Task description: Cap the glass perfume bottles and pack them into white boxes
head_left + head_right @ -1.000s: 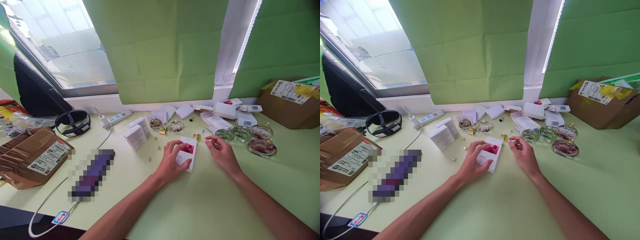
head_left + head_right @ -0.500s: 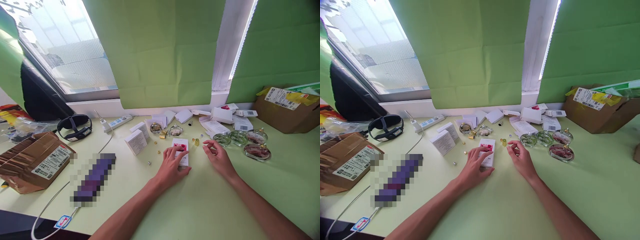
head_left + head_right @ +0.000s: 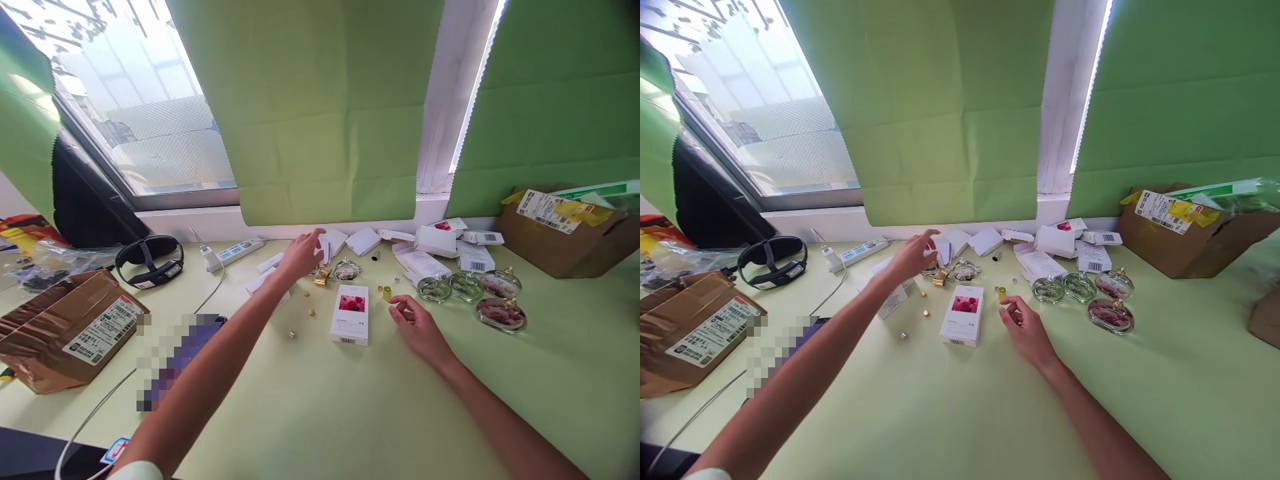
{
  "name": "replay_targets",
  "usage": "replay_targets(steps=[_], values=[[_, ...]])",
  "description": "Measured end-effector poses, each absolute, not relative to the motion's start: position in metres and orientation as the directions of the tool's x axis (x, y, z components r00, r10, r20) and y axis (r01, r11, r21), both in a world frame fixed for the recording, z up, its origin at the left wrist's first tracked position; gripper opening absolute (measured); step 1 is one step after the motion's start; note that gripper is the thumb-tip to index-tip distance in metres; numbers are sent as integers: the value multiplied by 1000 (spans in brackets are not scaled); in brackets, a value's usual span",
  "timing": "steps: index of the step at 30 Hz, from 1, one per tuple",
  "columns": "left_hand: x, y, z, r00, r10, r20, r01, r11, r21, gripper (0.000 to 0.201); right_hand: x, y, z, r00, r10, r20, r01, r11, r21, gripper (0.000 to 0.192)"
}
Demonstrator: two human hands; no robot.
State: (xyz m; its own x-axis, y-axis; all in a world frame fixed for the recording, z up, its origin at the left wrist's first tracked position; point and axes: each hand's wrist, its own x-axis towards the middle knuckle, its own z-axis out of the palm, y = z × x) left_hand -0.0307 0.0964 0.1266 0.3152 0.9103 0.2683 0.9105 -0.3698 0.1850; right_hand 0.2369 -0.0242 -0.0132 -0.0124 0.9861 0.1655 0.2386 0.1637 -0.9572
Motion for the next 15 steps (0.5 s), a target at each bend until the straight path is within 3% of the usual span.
replay_targets(steps=[8, 15], values=[[-49, 171, 127, 382, 920, 89, 902, -392, 180, 78, 237, -24, -10, -32, 986, 164, 222, 167, -961, 34], [-45, 181, 133, 398, 896, 197, 885, -431, 173, 70, 236, -25, -8, -23, 989, 146, 190, 148, -971, 34]])
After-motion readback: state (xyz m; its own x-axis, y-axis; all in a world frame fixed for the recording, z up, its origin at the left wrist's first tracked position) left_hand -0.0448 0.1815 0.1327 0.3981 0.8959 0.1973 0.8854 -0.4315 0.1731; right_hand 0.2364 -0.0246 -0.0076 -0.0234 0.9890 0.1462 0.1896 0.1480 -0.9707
